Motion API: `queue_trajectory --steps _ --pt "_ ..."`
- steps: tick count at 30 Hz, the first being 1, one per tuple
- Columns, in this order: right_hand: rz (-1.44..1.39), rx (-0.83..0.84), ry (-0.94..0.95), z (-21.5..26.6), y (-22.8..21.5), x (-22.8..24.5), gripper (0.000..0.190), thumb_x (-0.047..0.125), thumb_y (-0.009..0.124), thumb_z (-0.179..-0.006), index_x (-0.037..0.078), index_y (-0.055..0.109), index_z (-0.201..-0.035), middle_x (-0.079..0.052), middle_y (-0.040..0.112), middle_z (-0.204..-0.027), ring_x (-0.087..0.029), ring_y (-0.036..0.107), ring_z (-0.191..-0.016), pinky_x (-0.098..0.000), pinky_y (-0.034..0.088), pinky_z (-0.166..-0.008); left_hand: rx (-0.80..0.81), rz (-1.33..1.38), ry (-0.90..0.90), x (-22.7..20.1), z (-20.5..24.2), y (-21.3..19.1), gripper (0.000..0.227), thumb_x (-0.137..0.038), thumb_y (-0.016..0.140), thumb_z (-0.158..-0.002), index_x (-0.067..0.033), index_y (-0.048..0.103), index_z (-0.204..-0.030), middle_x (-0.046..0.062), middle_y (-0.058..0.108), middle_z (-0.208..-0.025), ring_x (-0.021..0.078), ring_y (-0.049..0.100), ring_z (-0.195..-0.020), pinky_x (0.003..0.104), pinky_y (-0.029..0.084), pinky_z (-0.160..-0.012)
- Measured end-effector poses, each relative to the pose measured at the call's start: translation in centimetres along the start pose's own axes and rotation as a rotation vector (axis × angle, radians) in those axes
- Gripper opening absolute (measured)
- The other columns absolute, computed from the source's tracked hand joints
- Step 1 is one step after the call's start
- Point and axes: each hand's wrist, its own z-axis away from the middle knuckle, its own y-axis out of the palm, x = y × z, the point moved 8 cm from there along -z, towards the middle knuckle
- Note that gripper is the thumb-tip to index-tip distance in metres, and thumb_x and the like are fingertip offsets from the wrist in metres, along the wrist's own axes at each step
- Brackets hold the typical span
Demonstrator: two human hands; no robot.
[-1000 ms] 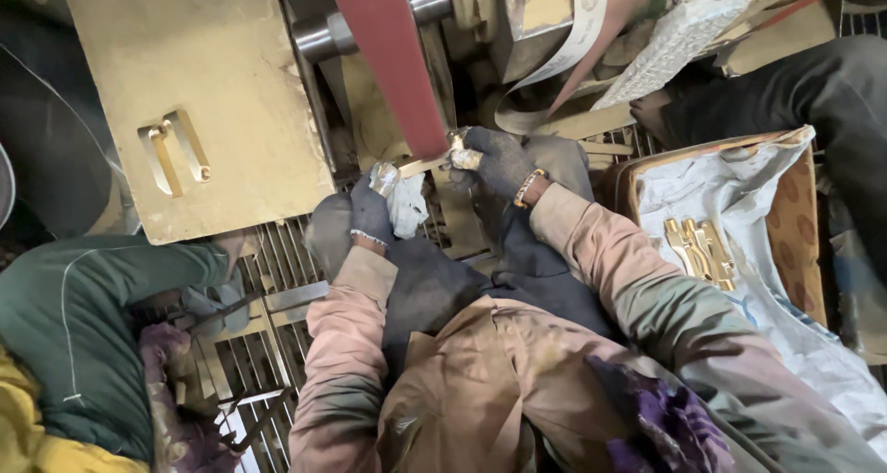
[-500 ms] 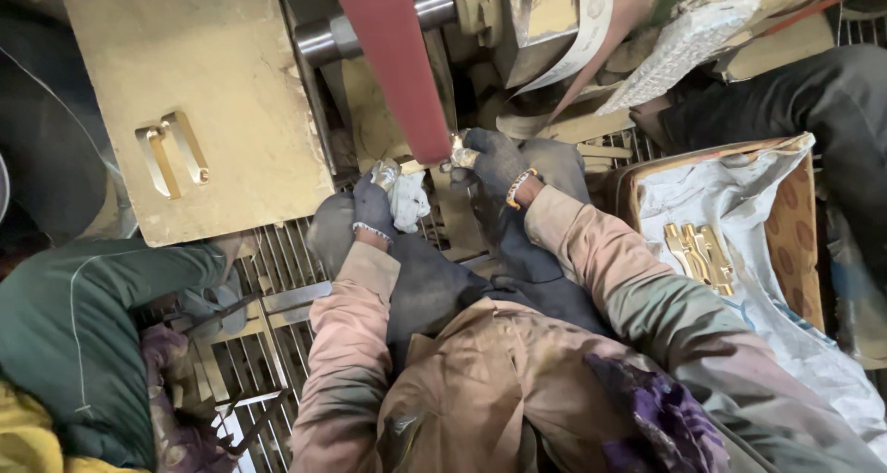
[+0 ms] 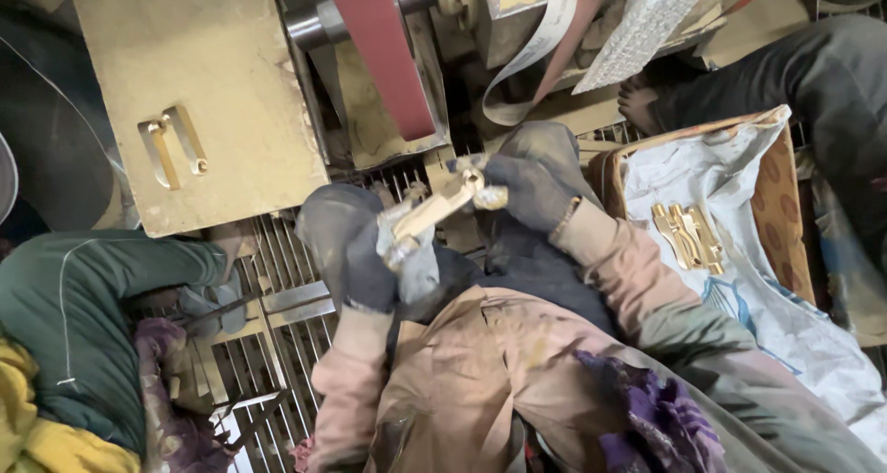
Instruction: The person sits on the floor and uses a belt sander to polish small brass-colored metal handles. They hold each handle with a cloth, press it against the moving belt, and wipe it before placing it on a nearby wooden board.
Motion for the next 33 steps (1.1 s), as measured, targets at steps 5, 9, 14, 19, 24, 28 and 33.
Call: queue_trajectory --steps 5,9,14,19,24,28,33 --pt "-0.321 0.125 0.111 2.7 0.2 1.3 0.049 0.006 0.071 -0.093 0.003 0.060 -0.141 -0.007 0.074 -0.127 -0.017 0.069 -0.117 -0.0308 0.053 -0.102 0.084 -1.051 0.524 -5.2 6.3 4.9 0.038 -0.004 0.075 -0.088 0.0052 0.069 -0.125 0.010 0.074 -0.106 0.0165 0.071 -0.093 0.026 0.056 -0.083" --pt "-0.388 0.145 0.163 3.5 -0.1 2.0 0.049 0.008 0.071 -0.092 0.004 0.061 -0.140 -0.006 0.073 -0.129 -0.015 0.069 -0.118 -0.0306 0.055 -0.102 0.002 -0.760 0.224 -4.7 6.5 5.0 0.037 -0.007 0.066 -0.097 -0.0011 0.072 -0.133 0.005 0.073 -0.099 0.0099 0.064 -0.080 0.023 0.051 -0.068" --pt "-0.190 0.127 0.113 3.9 -0.5 3.0 0.050 0.011 0.075 -0.089 0.004 0.064 -0.137 -0.009 0.073 -0.130 -0.016 0.071 -0.116 -0.0321 0.056 -0.099 0.077 -1.077 0.638 -6.9 7.9 7.5 0.035 0.000 0.071 -0.089 0.0041 0.070 -0.124 0.006 0.074 -0.101 0.0115 0.067 -0.084 0.025 0.055 -0.073" --pt "-0.078 0.191 0.100 4.5 0.1 3.1 0.058 0.020 0.085 -0.078 0.008 0.066 -0.131 -0.010 0.075 -0.122 -0.021 0.074 -0.108 -0.0331 0.058 -0.091 0.108 -0.568 0.222 -3.9 6.1 5.2 0.034 0.004 0.060 -0.097 0.0043 0.070 -0.129 0.003 0.063 -0.086 0.0091 0.055 -0.069 0.023 0.044 -0.060" --pt "0.023 0.196 0.140 4.6 0.0 2.3 0.056 0.025 0.088 -0.076 0.012 0.071 -0.127 -0.010 0.078 -0.112 -0.023 0.076 -0.102 -0.0345 0.060 -0.086 0.005 -0.599 0.357 -4.5 4.9 4.2 0.033 0.000 0.064 -0.095 0.0036 0.070 -0.128 0.005 0.067 -0.094 0.0109 0.060 -0.079 0.025 0.048 -0.069" --pt "-0.046 0.114 0.159 4.1 -0.6 1.7 0.056 0.025 0.086 -0.078 0.009 0.069 -0.129 -0.010 0.078 -0.113 -0.022 0.076 -0.103 -0.0341 0.059 -0.087 -0.124 -0.768 0.622 -6.3 4.6 3.6 0.033 -0.002 0.067 -0.094 0.0030 0.070 -0.127 0.006 0.070 -0.101 0.0123 0.064 -0.087 0.027 0.052 -0.076" --pt "-0.148 0.045 0.265 3.3 -1.0 -0.4 0.050 0.024 0.082 -0.082 0.006 0.068 -0.126 -0.009 0.078 -0.107 -0.020 0.073 -0.096 -0.0345 0.057 -0.085 0.180 -0.695 0.210 -1.3 -0.6 2.7 0.034 -0.005 0.070 -0.093 0.0023 0.069 -0.126 0.007 0.075 -0.109 0.0141 0.069 -0.097 0.028 0.056 -0.085"
